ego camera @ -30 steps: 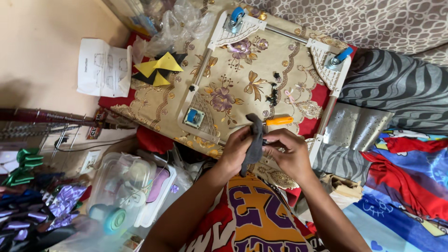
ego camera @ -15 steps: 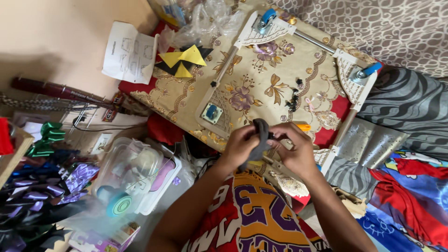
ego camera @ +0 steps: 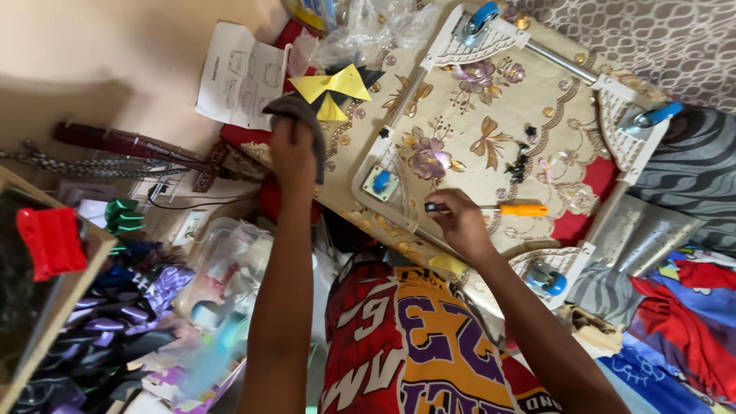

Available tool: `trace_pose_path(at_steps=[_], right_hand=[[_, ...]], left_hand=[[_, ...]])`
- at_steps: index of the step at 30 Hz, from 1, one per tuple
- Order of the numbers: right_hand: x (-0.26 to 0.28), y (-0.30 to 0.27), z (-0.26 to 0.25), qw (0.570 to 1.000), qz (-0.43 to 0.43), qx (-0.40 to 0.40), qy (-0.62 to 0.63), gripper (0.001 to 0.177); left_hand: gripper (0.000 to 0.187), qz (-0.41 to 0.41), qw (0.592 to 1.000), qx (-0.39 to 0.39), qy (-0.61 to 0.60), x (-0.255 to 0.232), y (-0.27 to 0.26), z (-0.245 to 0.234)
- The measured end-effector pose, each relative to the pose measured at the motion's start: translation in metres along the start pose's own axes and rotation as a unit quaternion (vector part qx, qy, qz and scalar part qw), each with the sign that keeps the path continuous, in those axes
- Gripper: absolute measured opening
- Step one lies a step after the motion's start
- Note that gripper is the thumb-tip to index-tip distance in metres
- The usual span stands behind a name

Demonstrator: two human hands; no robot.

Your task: The person assembles a small rolling cart by attaching wheels to a metal frame on a table, then moves the assembled frame to the floor and tests its stability by lifting and rotating it.

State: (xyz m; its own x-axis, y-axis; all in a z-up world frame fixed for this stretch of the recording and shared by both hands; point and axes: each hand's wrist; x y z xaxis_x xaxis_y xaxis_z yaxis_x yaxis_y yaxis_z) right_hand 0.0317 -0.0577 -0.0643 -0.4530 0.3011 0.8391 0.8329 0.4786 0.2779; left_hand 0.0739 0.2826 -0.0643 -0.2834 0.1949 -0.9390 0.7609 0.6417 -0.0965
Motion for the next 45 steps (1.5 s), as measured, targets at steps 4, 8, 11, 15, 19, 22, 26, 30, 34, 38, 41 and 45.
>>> trace_pose_path(at_steps=[4,8,11,15,19,22,26,30,34,38,41,45], right_hand=[[-0.023,-0.002,0.034,0.997,-0.037,0.049,-0.043,0.02],[-0.037,-0.008,0.048,0.988,-0.06,0.073,-0.12,0.019],[-0.038,-0.02,0.055,0.98,-0.124,0.06,-0.142,0.026],[-0.038,-0.024,0.063,0.99,-0.042,0.038,-0.13,0.022],[-0.045,-0.028,0.069,0.979,-0.044,0.073,-0.183,0.024],[-0.045,-0.03,0.072,0.963,-0.058,0.142,-0.223,0.035],[-0.042,-0.027,0.066,0.924,-0.051,0.239,-0.293,0.049],[-0.039,-0.031,0.066,0.915,-0.078,0.238,-0.316,0.039],[-0.045,-0.032,0.071,0.91,-0.092,0.214,-0.343,0.026],[-0.055,-0.035,0.08,0.862,-0.213,0.197,-0.415,0.017],[-0.063,-0.041,0.087,0.872,-0.158,0.214,-0.41,0.018],[-0.071,-0.044,0.095,0.847,-0.117,0.233,-0.464,0.024]], left_hand=[[0.052,0.109,0.979,0.007,0.173,0.06,0.021,0.031],[0.065,0.099,0.963,0.05,0.244,0.097,0.01,0.052],[0.057,0.095,0.955,0.069,0.271,0.107,-0.014,0.058],[0.043,0.113,0.948,0.075,0.289,0.101,-0.026,0.059],[0.034,0.12,0.946,0.064,0.294,0.101,-0.027,0.06],[0.034,0.114,0.948,0.065,0.29,0.1,-0.027,0.057],[0.032,0.119,0.943,0.07,0.303,0.094,-0.024,0.06],[0.023,0.164,0.933,0.062,0.314,0.101,-0.032,0.061],[0.043,0.214,0.913,0.051,0.343,0.115,-0.043,0.065],[0.056,0.206,0.907,0.074,0.359,0.125,-0.046,0.065],[0.061,0.178,0.898,0.13,0.38,0.128,-0.042,0.059],[0.068,0.126,0.86,0.194,0.454,0.122,-0.037,0.055]])
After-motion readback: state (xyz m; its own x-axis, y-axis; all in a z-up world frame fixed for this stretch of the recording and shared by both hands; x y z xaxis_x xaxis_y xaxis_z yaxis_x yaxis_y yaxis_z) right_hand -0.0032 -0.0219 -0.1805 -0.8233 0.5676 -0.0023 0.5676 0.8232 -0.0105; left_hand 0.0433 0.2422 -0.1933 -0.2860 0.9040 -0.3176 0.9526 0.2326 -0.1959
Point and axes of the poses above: each hand's wrist, its own y-axis towards the middle knuckle, its own z-axis out of the palm, x = y × z, and after that the axes turned 15 degrees about -z, right-handed
